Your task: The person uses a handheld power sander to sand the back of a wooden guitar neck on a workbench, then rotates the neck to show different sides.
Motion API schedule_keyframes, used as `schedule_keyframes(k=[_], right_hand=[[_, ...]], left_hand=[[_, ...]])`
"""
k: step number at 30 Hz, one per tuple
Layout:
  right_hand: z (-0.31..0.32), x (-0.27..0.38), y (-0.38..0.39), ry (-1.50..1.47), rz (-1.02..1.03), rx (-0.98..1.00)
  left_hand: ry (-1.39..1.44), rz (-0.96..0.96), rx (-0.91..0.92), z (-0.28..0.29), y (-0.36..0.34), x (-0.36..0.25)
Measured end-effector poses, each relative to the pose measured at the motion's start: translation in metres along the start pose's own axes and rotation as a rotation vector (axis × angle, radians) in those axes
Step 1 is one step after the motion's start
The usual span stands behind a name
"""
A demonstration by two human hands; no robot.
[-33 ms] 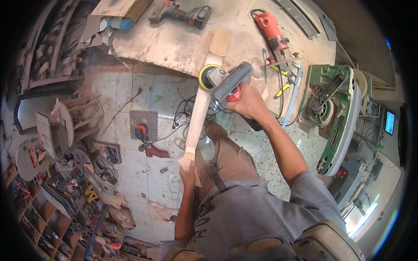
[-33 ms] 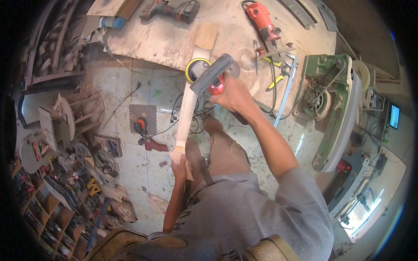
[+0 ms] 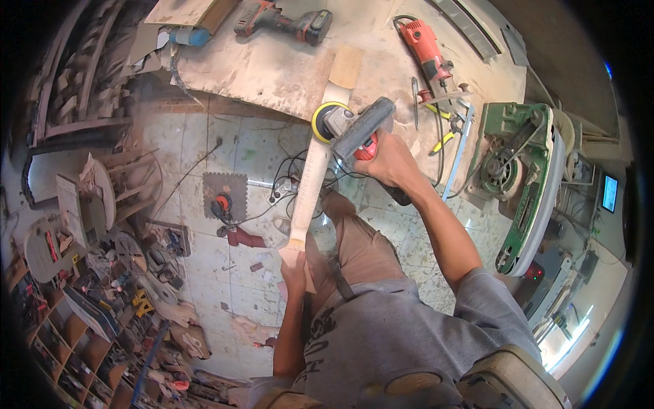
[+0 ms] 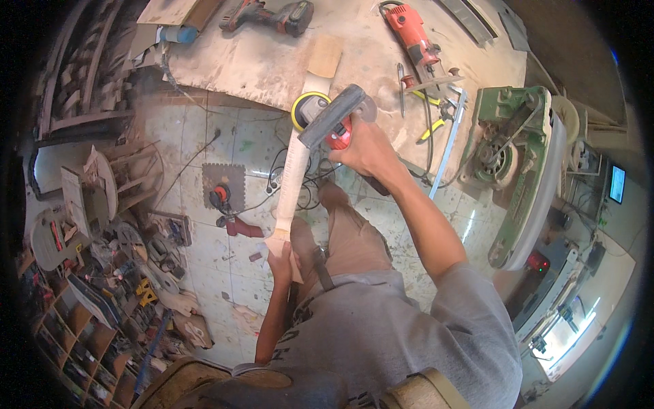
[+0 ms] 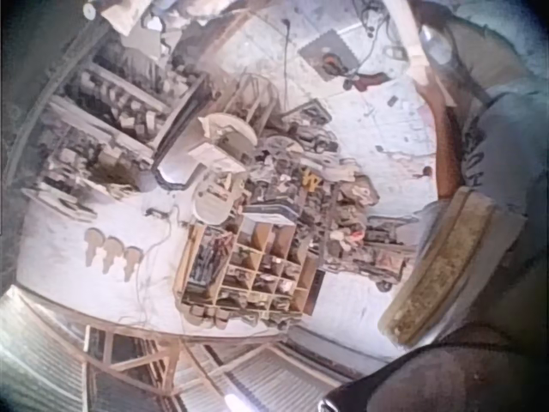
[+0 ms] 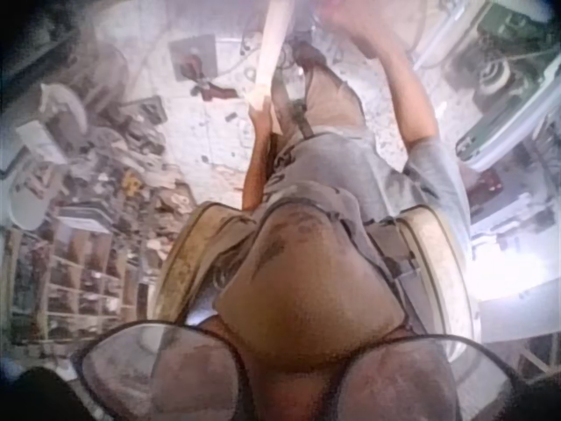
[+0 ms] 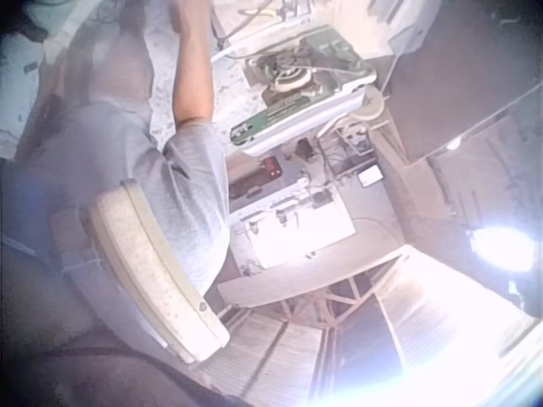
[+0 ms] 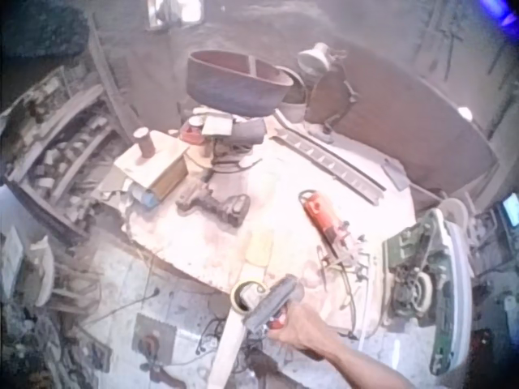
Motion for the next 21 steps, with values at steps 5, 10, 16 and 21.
schedule_keyframes(k=[5,10,16,21], right_hand=[[-0.001,-0.001,0.0,0.024,0.022,0.006],[0.0,-0.004,0.001,0.035,0.034,0.032],[0.004,-0.003,0.001,0.031,-0.032,0.053],[0.006,-0.009,-0.001,-0.007,-0.017,-0.006]], left_hand=[[0.011,-0.003,0.01,-0.001,0.0,0.0],[0.051,0.013,-0.007,-0.005,0.0,-0.001],[0.02,0.027,-0.05,-0.007,0.005,-0.001],[0.039,0.026,-0.041,-0.006,0.006,-0.002]])
Point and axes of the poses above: each hand's wrist, its own y-axis away from the middle knuckle, its own z-axis out of the back of the hand, x = y × z, the point moved 4 cm from there along -y, towards the middle knuckle, and after that the axes turned 15 degrees about x, right-handed, at the moved point
